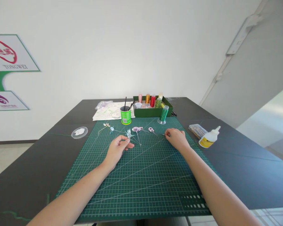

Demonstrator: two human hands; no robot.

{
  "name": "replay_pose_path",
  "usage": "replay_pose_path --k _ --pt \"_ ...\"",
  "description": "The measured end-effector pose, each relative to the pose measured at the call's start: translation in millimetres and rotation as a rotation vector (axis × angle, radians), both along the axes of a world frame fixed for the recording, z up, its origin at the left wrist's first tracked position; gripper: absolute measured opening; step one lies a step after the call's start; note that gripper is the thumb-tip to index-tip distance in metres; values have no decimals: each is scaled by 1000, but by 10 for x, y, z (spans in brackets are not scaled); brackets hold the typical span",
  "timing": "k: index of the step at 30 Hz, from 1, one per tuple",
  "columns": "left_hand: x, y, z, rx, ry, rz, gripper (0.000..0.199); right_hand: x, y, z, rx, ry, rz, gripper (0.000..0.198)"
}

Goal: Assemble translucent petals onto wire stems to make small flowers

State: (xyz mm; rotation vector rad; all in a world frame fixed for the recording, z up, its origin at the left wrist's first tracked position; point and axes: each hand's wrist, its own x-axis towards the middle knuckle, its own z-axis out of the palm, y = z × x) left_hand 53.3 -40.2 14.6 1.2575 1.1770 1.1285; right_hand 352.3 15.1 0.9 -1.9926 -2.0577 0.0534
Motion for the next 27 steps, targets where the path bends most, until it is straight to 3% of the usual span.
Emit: replay_pose_path --k 6,8,10,14,18,22,27 --pt "19 -27 42 10 2 -31 27 -60 -6 16 146 87 11 24" --pt "34 -47 60 15 11 -39 26 -220 -70 29 224 239 123 26" --pt "54 -68 62 21 15 -55 26 -436 -178 38 214 409 274 27" --pt "110 -114 25 43 4 -99 27 -856 -458 45 -19 687 549 43" --pt "182 -172 6 67 -10 -132 29 -1075 -644 42 -280 1125 662 42" --pt "235 -219 14 60 -54 -152 30 -1127 -688 54 -381 1331 576 25" --pt "259 -245 -8 50 -62 -139 27 -1140 -704 124 -242 1350 423 34"
